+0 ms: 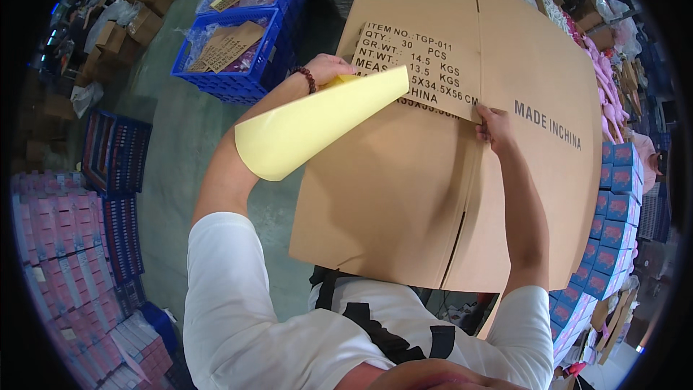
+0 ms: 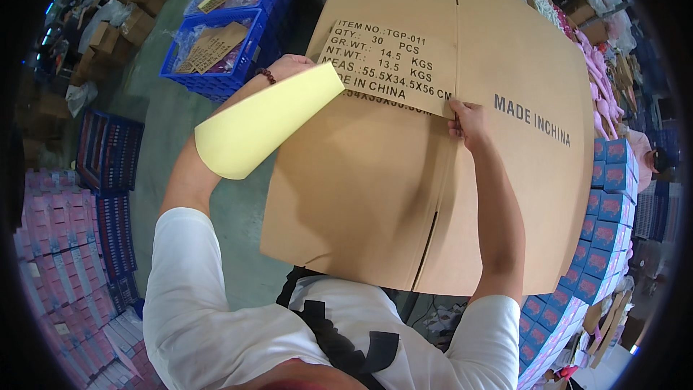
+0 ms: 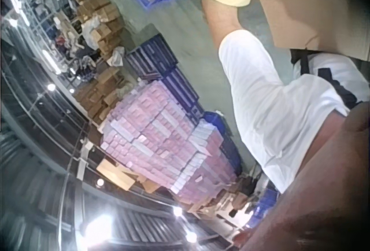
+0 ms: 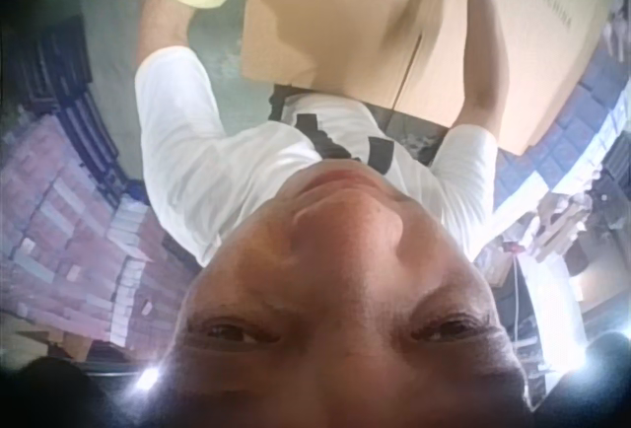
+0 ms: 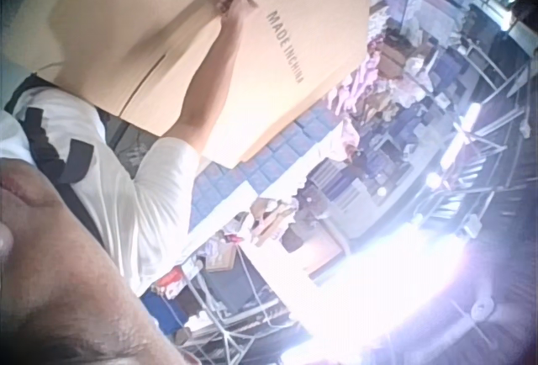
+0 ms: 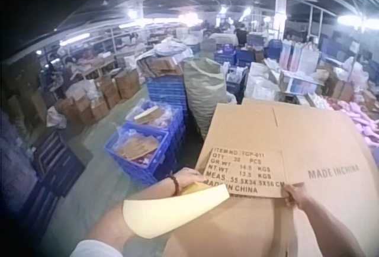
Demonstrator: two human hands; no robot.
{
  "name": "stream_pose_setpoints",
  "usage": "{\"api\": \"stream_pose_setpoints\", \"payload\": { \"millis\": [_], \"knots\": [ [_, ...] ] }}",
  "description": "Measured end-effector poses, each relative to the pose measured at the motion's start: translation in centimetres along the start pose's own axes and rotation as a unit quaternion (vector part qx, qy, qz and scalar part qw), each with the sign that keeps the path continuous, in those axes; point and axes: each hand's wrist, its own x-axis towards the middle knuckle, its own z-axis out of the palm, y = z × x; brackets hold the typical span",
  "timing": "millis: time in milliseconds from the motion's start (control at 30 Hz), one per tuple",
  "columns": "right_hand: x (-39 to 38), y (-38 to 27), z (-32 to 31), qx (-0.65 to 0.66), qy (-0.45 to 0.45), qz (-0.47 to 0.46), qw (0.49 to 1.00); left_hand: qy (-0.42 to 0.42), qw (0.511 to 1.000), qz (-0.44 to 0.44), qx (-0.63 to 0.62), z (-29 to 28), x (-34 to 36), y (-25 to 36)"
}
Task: The person applies printed cardboard labels to large flat cardboard boxes using yellow adhesive tape. They position each label, smooth it down, and secure it with tape, repeating the process for multiple boxes.
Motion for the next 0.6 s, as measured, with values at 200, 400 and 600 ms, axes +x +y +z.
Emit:
{"api": "stream_pose_setpoints", "payload": {
  "millis": [200, 400, 600],
  "knots": [
    [-0.5, 0.0, 0.4, -0.009, -0.007, -0.005, 1.0, -0.008, 0.997, -0.023, -0.07, -0.4, -0.6, -1.3],
    [-1.3, -0.4, 0.9, -0.039, -0.002, -0.005, 0.999, 0.009, 0.999, -0.007, 0.031, -0.6, -0.6, -2.1],
    [-1.7, -0.5, 1.2, -0.062, 0.003, -0.007, 0.998, 0.025, 0.998, -0.02, 0.061, -0.6, -0.4, -2.8]
  ]
}}
